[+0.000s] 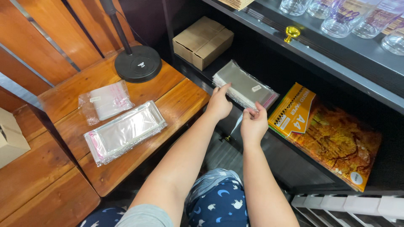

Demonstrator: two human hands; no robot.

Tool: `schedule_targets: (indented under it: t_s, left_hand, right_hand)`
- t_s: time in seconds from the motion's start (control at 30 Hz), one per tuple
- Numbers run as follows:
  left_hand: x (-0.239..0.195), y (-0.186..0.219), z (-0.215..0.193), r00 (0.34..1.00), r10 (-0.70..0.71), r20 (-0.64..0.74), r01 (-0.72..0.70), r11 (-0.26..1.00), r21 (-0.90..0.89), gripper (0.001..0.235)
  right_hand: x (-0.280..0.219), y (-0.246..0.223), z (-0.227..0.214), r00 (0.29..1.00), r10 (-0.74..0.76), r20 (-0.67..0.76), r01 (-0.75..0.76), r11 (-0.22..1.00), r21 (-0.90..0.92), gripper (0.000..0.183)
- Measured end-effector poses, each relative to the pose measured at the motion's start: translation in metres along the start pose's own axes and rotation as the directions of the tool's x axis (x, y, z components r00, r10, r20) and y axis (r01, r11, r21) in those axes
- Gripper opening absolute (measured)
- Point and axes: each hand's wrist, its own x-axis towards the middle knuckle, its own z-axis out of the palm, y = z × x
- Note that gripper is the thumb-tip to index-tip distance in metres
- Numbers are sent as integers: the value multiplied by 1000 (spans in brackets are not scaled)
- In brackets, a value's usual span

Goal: The person takes several plastic bags and bubble wrap envelopes from a shelf and places them onto a wooden bench. They handle different sizes of transparent bags one by one, arranging them on the surface.

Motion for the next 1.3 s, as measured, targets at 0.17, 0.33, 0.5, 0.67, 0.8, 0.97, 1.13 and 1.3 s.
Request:
schedule_targets:
  t_s: [0.17,0.33,0.5,0.67,0.8,0.97,1.13,1.3]
  left_hand:
    - [-13,7,-1,998,20,-55,-24,997,-76,67]
    - [-25,4,-1,997,7,-83,-19,989,-147,65]
    - [-15,-17,7,994,15,-110,-42,968,-246,64]
    - [-19,-25,13,987,22,-159,-79,930,-360,59]
    - [-17,-23,13,973,-143,-179,39,874,-485,49]
    - [-16,4,1,932,-235,-276,-31,707,-707,75]
    - [17,-6,-3,921,-225,-318,-10,803,-596,63]
    - [38,-7,-5,868,-340,-362,57,792,-608,33]
  right_hand:
    - [-8,2,2,1000,17,-12,-15,989,147,44]
    - [-19,7,5,999,26,-29,-16,960,280,42]
    - [-27,4,8,997,65,-45,-45,936,350,40]
    - [-31,4,9,993,86,-82,-46,916,399,32]
    - [-32,-5,12,975,170,-142,-75,856,512,26]
    - [-22,3,8,954,211,-213,-49,810,584,48]
    - [-12,8,11,938,266,-220,-73,777,626,45]
    - [-13,-9,8,922,292,-255,-63,762,644,31]
